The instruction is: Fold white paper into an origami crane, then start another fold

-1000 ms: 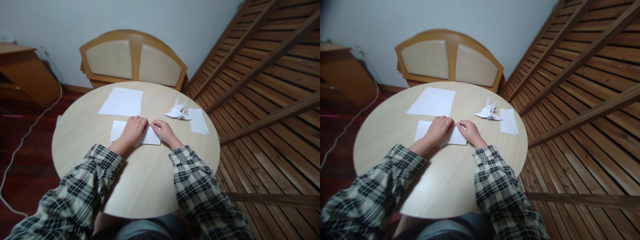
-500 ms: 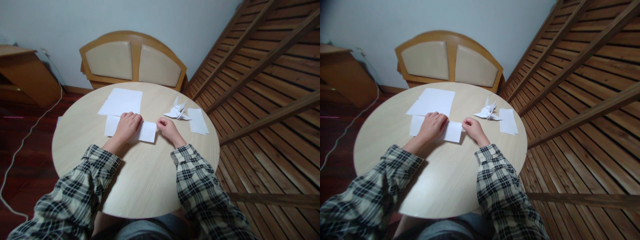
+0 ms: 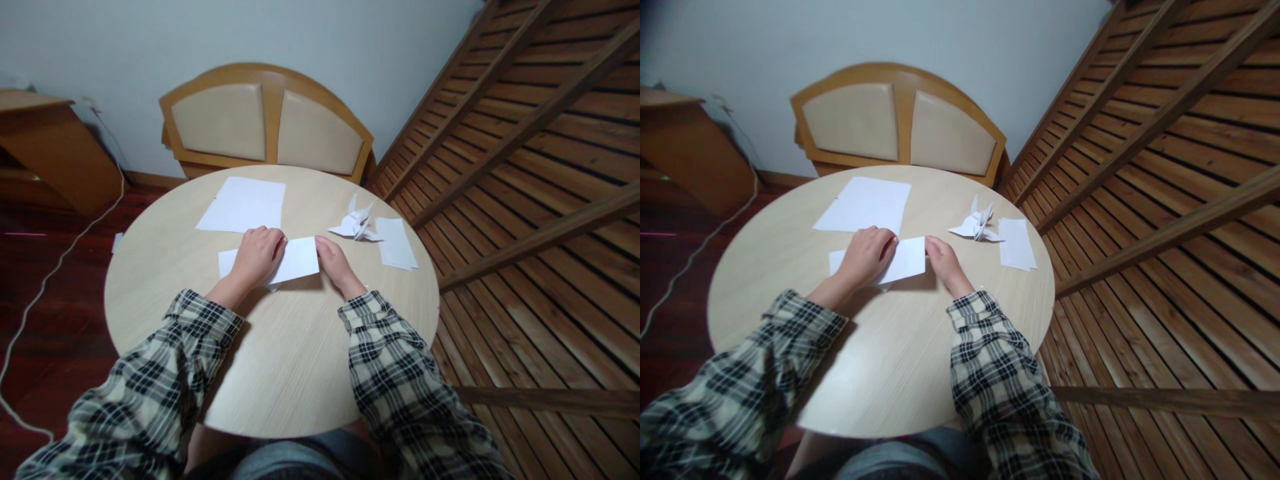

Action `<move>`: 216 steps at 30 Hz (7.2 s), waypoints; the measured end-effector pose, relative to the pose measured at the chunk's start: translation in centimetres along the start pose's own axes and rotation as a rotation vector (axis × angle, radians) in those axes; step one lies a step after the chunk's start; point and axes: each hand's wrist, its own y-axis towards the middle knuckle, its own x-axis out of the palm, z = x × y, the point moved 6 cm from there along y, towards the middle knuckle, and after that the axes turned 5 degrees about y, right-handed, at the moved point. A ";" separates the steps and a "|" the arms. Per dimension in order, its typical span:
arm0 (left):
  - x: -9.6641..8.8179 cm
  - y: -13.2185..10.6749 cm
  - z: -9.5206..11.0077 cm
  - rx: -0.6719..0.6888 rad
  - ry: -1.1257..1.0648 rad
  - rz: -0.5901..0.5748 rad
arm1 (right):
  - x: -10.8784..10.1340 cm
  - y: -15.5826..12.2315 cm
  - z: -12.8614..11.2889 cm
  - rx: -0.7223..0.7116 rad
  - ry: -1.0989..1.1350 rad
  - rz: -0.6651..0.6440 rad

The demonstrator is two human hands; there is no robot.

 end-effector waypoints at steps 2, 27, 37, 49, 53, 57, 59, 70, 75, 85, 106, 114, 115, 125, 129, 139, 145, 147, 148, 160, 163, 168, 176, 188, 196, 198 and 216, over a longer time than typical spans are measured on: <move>0.0 -0.1 0.4 0.025 0.008 0.000 | -0.2 0.0 0.3 0.036 0.029 0.036; 0.6 0.2 -2.3 -0.040 -0.105 -0.078 | -6.3 0.4 2.0 -0.026 -0.029 0.456; 2.3 -1.0 -8.2 -0.485 -0.431 0.100 | -8.2 -0.1 3.4 0.042 0.252 0.650; 4.8 -0.1 -3.8 -0.479 -1.271 -0.039 | -4.0 -0.2 4.3 0.198 0.442 0.583; 4.6 -0.1 -4.5 -0.572 -1.230 0.092 | -2.4 -0.6 4.0 0.269 0.344 0.474; 4.4 -0.8 -5.7 -0.665 -1.182 0.249 | -1.4 -0.5 3.5 0.264 0.252 0.288; 4.4 -1.2 -6.0 -0.704 -1.148 0.231 | -1.6 -0.4 3.2 0.251 0.221 0.279; 1.8 -1.2 -2.2 -0.431 -0.445 -0.140 | 1.2 -0.9 0.0 0.178 0.247 -0.036; 1.6 -1.3 -0.3 -0.392 -0.273 -0.138 | 2.6 -1.0 -1.4 0.027 0.127 -0.012; 2.3 -0.9 -0.7 -0.300 -0.429 -0.074 | -0.2 -0.4 -2.1 0.050 0.115 0.119; 4.1 -0.4 -1.5 -0.257 -0.726 -0.153 | -3.8 -0.9 2.8 0.143 0.112 0.176; 4.7 -0.7 -1.3 -0.263 -0.565 -0.188 | -3.6 -0.5 3.8 0.176 0.175 0.168; 4.7 -0.7 -1.2 -0.259 -0.544 -0.203 | -3.7 -0.5 3.8 0.183 0.181 0.149; 3.8 -1.2 0.7 -0.081 -0.271 -0.162 | -4.5 -0.5 3.5 0.127 -0.202 0.013; 3.6 -1.5 1.5 -0.004 -0.041 -0.175 | -4.5 -0.4 3.4 0.097 -0.360 0.024; 4.1 -1.9 2.4 0.072 0.106 -0.219 | -4.7 -0.5 3.2 0.113 -0.502 0.080; 4.5 -2.1 2.5 0.078 0.137 -0.248 | -4.5 -0.1 3.3 0.161 -0.713 0.153; 4.4 -2.2 2.6 0.084 0.151 -0.251 | -4.4 0.0 3.3 0.165 -0.755 0.158; 4.3 -2.2 2.6 0.087 0.158 -0.253 | -4.4 0.1 3.3 0.167 -0.765 0.155; 4.4 -2.1 3.0 0.088 0.174 -0.262 | -3.9 -0.2 2.8 0.176 -0.817 0.107; 4.2 -2.1 3.2 0.088 0.164 -0.253 | -3.6 -0.3 2.5 0.178 -0.819 0.084; 4.1 -2.1 3.3 0.094 0.171 -0.258 | -3.0 -0.5 2.1 0.175 -0.840 0.040; 4.1 -2.0 3.2 0.096 0.165 -0.250 | -2.6 -0.7 2.2 0.144 -0.828 0.007; 3.8 -2.0 3.4 0.095 0.237 -0.233 | -2.1 -1.3 2.2 0.067 -0.782 -0.021; 4.1 -2.2 3.2 0.073 0.218 -0.233 | -1.9 -1.4 2.2 0.045 -0.772 -0.040; 4.2 -2.2 3.2 0.075 0.215 -0.234 | -1.9 -1.5 2.1 0.037 -0.769 -0.044; 4.2 -2.2 3.2 0.079 0.234 -0.254 | -1.8 -1.4 2.0 0.025 -0.677 -0.048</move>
